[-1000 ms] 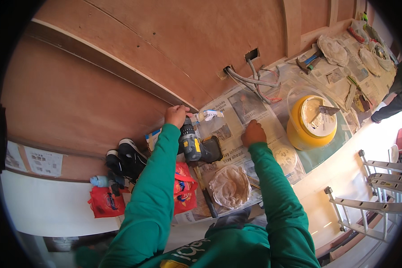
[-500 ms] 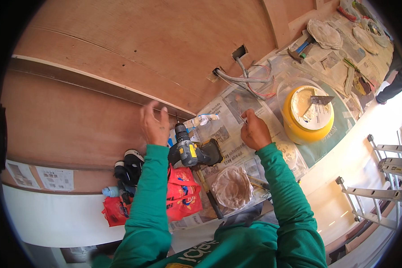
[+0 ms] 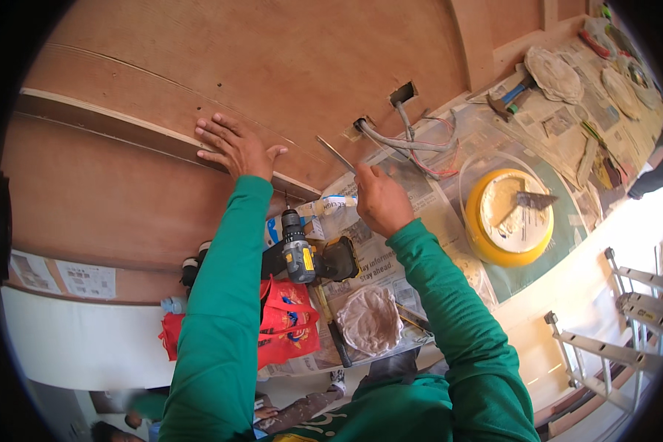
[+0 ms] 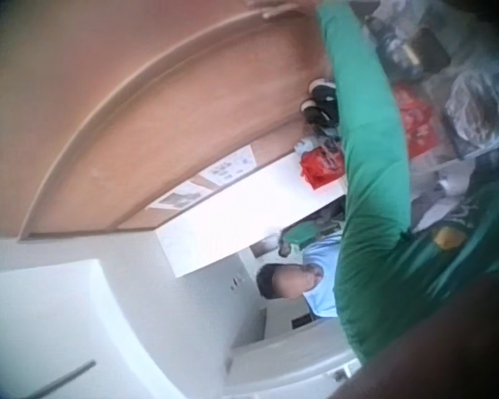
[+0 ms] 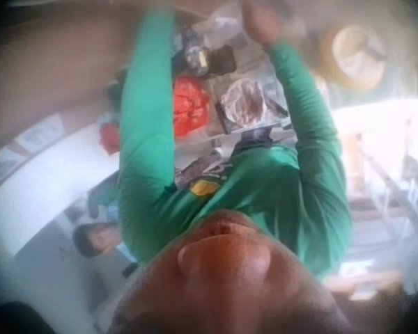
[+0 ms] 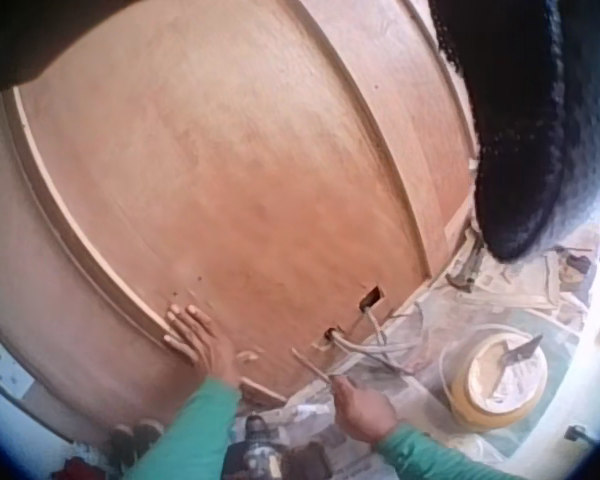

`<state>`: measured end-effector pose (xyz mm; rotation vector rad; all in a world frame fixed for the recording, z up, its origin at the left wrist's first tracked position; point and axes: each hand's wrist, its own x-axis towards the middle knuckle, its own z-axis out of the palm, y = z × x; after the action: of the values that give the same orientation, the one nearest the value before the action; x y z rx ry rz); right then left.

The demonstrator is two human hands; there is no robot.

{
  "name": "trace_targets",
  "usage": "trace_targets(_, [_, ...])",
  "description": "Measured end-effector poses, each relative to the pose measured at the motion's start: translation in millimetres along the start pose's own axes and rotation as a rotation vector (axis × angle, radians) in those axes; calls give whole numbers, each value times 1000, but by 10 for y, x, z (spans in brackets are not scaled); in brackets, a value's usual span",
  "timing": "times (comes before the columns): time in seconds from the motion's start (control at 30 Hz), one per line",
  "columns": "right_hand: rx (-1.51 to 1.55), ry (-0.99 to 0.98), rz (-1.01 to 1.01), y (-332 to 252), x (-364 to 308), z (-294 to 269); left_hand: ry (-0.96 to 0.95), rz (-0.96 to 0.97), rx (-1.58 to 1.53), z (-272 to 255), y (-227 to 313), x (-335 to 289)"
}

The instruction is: The person uses a cordless drill to drive screws into a wooden ceiling panel. They repeatedly position the drill, drive the screw, and adjust their grip. The person also briefly pauses to remove a screw from the drill chuck and reposition it.

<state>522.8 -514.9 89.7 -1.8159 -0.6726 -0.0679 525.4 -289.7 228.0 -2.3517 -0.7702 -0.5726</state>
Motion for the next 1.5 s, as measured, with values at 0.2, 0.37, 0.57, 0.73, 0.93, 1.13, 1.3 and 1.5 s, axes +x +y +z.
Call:
trace_targets(0.2, [14, -10, -12, 134, 278, 206, -21, -33, 32, 110, 85, 16])
trace_targets(0.37, [26, 54, -23, 203, 385, 337, 57, -40, -35, 167, 96, -13])
trace_targets(0.57, [15, 72, -91, 118, 639, 553, 75, -48, -64, 153, 123, 11])
trace_targets(0.73, [43, 86, -153, 20, 892, 597, 53, -74, -99, 160, 176, 11])
trace_targets(0.93, [42, 66, -193, -200, 1094, 631, 99, -35, -63, 230, 86, -28])
trace_targets(1.13, [-1, 45, -184, 36, 901, 713, 174, 46, -51, 424, 57, -163])
trace_targets(1.3, [-65, 32, -167, 109, 874, 738, 179, 65, -134, 472, 72, -149])
trace_targets(1.5, [-38, 23, -170, 235, 825, 803, 186, 75, -108, 454, 53, -140])
